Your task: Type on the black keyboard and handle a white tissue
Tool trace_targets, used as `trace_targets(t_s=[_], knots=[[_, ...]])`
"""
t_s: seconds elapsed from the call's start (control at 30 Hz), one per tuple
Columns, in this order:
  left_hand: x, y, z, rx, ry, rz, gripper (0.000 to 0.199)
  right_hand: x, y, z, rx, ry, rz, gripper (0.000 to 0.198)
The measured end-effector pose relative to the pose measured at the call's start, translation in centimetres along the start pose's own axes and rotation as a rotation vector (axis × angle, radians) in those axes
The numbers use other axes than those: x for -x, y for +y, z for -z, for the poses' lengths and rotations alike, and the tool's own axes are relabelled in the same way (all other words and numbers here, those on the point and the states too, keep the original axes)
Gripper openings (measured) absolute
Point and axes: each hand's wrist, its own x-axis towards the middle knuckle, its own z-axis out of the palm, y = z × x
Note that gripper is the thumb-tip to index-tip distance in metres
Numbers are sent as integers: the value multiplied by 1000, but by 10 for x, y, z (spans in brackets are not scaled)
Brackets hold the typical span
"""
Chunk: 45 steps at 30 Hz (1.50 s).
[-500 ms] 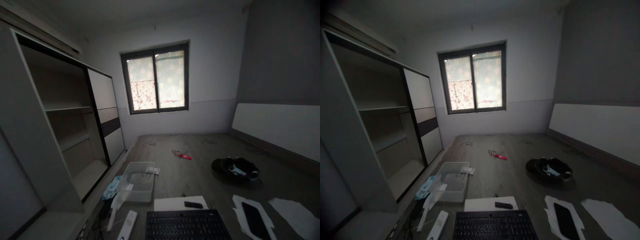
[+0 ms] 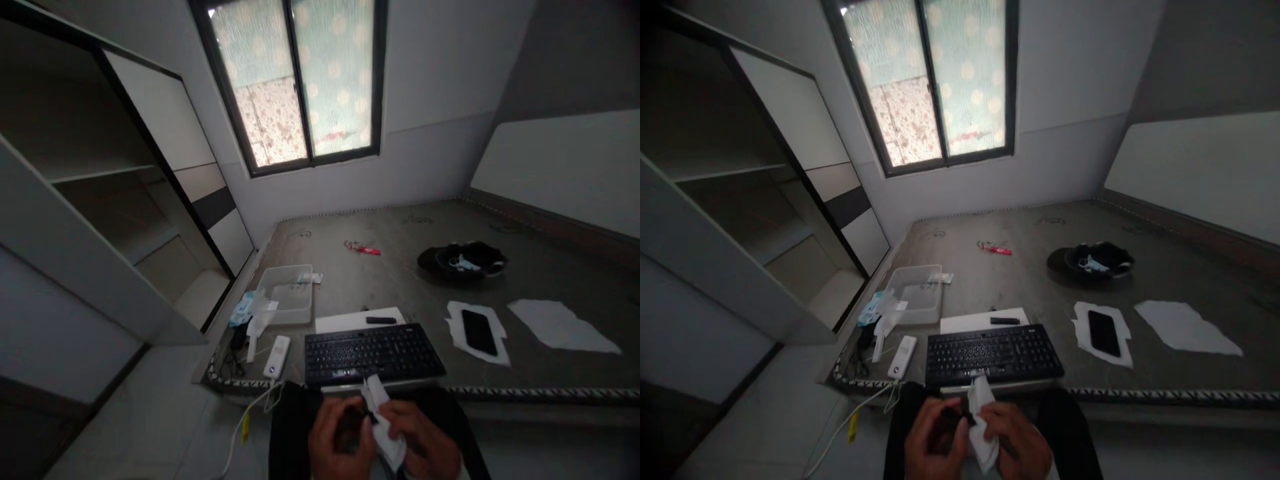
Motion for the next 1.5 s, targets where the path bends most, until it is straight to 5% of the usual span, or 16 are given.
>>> trace_targets(t_s=[0.13, 0.3, 0.47, 0.6, 0.8, 1.03, 1.13, 1.33, 1.5], knots=[[-3, 8, 5, -30, -33, -88, 13, -4, -5, -4, -80, 92, -60, 19], [-8, 7, 17, 11, -95, -107, 15, -8, 7, 3, -280, 123, -384, 41], [-10, 0, 23, 44, -91, -120, 25, -14, 25, 28, -233, 259, -587, 43], [-9, 1, 21, 81, -142, -147, 26, -15, 17, 23, -284, 131, -658, 42], [-12, 6, 15, 38, -263, -215, 23, -8, -4, -4, -251, 97, -643, 45], [-9, -5, 16, 15, -314, -240, 28, 1, -12, 3, -134, 207, -507, 34], [-9, -9, 16, -31, -341, -255, 31, 9, -3, 3, -81, 191, -438, 32], [-14, -19, 19, -124, -397, -250, 35, 18, 45, 12, -35, 268, -544, 27], [-27, -40, 20, -315, -522, -306, 40, 12, 62, 27, -31, -52, -479, 23]])
